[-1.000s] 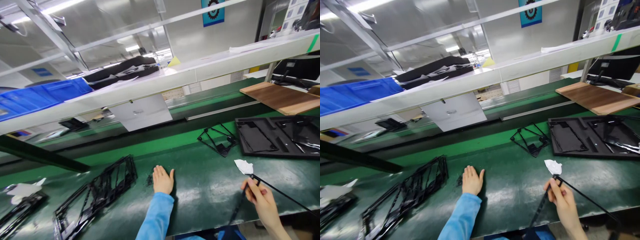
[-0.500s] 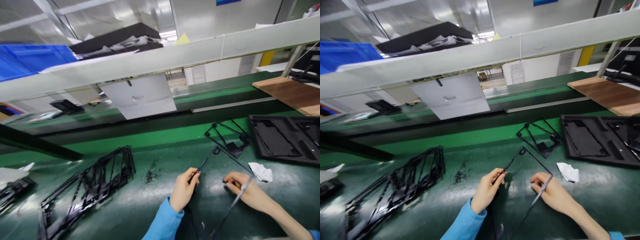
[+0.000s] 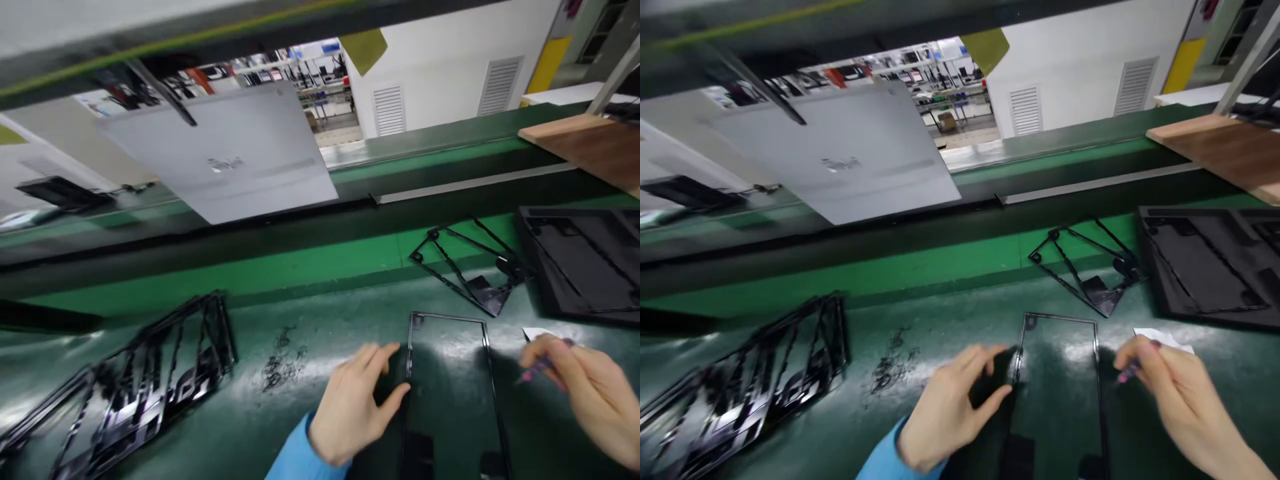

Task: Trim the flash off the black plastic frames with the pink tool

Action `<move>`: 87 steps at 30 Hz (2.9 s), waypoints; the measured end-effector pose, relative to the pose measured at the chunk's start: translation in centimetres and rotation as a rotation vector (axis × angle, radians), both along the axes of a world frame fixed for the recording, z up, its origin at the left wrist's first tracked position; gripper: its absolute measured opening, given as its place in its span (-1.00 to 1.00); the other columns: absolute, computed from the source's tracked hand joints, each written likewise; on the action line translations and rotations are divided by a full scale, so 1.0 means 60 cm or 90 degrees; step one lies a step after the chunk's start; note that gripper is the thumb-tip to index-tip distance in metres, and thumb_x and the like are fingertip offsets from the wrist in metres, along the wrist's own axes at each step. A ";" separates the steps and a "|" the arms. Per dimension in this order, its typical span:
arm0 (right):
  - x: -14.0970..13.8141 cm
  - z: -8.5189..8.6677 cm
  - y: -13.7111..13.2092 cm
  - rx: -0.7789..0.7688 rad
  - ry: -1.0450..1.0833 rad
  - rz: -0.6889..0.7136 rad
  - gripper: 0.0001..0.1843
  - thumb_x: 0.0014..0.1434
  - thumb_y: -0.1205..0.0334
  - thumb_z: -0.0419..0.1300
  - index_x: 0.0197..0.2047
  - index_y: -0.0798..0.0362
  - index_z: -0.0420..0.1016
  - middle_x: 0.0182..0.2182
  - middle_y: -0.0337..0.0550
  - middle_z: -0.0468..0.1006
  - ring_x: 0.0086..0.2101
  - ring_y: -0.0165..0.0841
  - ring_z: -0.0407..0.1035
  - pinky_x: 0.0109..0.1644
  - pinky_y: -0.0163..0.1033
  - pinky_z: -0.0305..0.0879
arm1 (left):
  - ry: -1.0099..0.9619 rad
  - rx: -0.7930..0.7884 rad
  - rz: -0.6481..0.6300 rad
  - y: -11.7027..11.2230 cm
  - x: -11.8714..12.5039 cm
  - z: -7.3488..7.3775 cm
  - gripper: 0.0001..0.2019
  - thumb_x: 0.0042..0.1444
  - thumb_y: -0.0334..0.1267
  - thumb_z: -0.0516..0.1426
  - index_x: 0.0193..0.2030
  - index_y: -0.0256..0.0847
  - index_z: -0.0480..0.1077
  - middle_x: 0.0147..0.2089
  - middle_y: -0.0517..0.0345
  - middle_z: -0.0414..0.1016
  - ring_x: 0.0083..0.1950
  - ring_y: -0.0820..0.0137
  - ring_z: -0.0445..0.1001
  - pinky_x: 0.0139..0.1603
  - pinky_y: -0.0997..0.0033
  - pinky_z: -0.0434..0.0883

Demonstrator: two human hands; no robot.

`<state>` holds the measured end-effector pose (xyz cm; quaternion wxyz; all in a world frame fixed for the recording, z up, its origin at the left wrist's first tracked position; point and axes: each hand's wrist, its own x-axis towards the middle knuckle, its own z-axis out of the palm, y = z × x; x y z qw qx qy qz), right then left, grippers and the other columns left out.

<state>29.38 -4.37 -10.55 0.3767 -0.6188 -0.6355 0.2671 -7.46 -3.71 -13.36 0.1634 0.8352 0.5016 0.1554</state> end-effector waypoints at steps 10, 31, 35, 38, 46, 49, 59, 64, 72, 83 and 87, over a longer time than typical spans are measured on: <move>-0.172 -0.033 0.056 -0.011 0.127 0.370 -0.74 0.63 0.27 0.05 -0.08 0.00 0.55 -0.32 -0.22 0.61 -0.36 -0.39 0.50 -0.25 -0.27 0.38 | -0.033 0.034 -0.220 0.086 -0.005 -0.046 0.03 0.15 0.39 0.40 0.56 -0.21 0.27 0.71 -0.23 0.12 0.75 -0.15 -0.01 0.68 -0.37 0.14; -0.182 -0.070 0.048 0.011 0.089 0.414 -0.76 0.59 0.31 0.20 0.24 -0.05 0.53 0.02 -0.10 0.69 -0.01 -0.31 0.65 0.08 -0.28 0.59 | -0.064 0.045 -0.211 0.070 -0.008 -0.043 -0.01 0.18 0.50 0.28 0.48 -0.27 0.33 0.64 -0.35 0.26 0.70 -0.15 0.15 0.66 -0.32 0.21; -0.185 -0.075 0.041 -0.018 0.169 0.379 -0.82 0.56 0.35 0.28 0.14 -0.08 0.56 -0.04 -0.16 0.71 -0.07 -0.36 0.68 0.02 -0.35 0.59 | -0.073 0.039 -0.207 0.071 -0.008 -0.043 -0.02 0.18 0.47 0.31 0.47 -0.27 0.34 0.63 -0.37 0.27 0.70 -0.17 0.15 0.66 -0.35 0.21; -0.188 -0.078 0.039 -0.034 0.218 0.355 -0.88 0.51 0.37 0.34 -0.02 -0.07 0.57 -0.14 -0.20 0.71 -0.16 -0.36 0.67 -0.08 -0.34 0.58 | -0.077 0.028 -0.201 0.070 -0.008 -0.044 -0.02 0.17 0.48 0.32 0.47 -0.25 0.36 0.62 -0.37 0.28 0.69 -0.19 0.17 0.65 -0.36 0.22; -0.192 -0.077 0.036 -0.077 0.215 0.376 -0.84 0.51 0.38 0.31 -0.08 -0.05 0.45 -0.10 -0.17 0.63 -0.15 -0.34 0.61 -0.11 -0.27 0.50 | -0.079 0.033 -0.204 0.070 -0.007 -0.043 -0.05 0.21 0.46 0.30 0.46 -0.26 0.36 0.63 -0.36 0.28 0.69 -0.17 0.18 0.66 -0.33 0.21; -0.193 -0.079 0.036 -0.077 0.210 0.371 -0.81 0.51 0.37 0.32 -0.11 -0.05 0.41 -0.10 -0.19 0.62 -0.16 -0.36 0.60 -0.12 -0.27 0.48 | -0.078 0.046 -0.206 0.070 -0.007 -0.043 -0.05 0.21 0.46 0.30 0.47 -0.27 0.34 0.62 -0.35 0.29 0.69 -0.15 0.18 0.66 -0.31 0.21; -0.190 -0.074 0.038 -0.074 0.179 0.408 -0.82 0.52 0.42 0.27 -0.07 -0.05 0.39 -0.09 -0.14 0.62 -0.17 -0.34 0.58 -0.14 -0.24 0.47 | -0.068 0.053 -0.202 0.069 -0.007 -0.043 -0.05 0.21 0.48 0.29 0.45 -0.27 0.33 0.62 -0.34 0.30 0.70 -0.13 0.18 0.67 -0.27 0.20; -0.188 -0.077 0.035 -0.057 0.168 0.417 -0.82 0.52 0.45 0.24 -0.03 -0.05 0.39 -0.07 -0.10 0.60 -0.14 -0.31 0.58 -0.11 -0.24 0.49 | -0.084 0.048 -0.200 0.070 -0.006 -0.041 -0.08 0.21 0.42 0.33 0.45 -0.26 0.35 0.61 -0.31 0.31 0.69 -0.12 0.18 0.68 -0.26 0.19; -0.188 -0.073 0.032 -0.056 0.139 0.424 -0.79 0.48 0.49 0.22 0.02 -0.04 0.42 -0.06 -0.09 0.64 -0.10 -0.30 0.62 -0.04 -0.27 0.56 | -0.087 0.047 -0.194 0.071 -0.006 -0.039 -0.16 0.23 0.26 0.40 0.44 -0.26 0.35 0.60 -0.31 0.34 0.68 -0.13 0.22 0.67 -0.26 0.21; -0.184 -0.081 0.027 -0.108 0.182 0.400 -0.83 0.47 0.41 0.29 0.00 -0.05 0.45 -0.04 -0.07 0.66 -0.13 -0.28 0.63 -0.04 -0.24 0.59 | -0.088 0.046 -0.190 0.072 -0.006 -0.037 -0.21 0.23 0.23 0.41 0.40 -0.24 0.37 0.58 -0.30 0.38 0.66 -0.12 0.26 0.67 -0.23 0.22; -0.181 -0.080 0.026 -0.115 0.191 0.407 -0.79 0.48 0.47 0.28 -0.01 -0.05 0.43 -0.04 -0.10 0.63 -0.11 -0.32 0.62 0.01 -0.28 0.56 | -0.079 0.060 -0.192 0.072 -0.005 -0.036 -0.19 0.23 0.27 0.40 0.39 -0.26 0.37 0.57 -0.31 0.39 0.66 -0.10 0.27 0.66 -0.23 0.23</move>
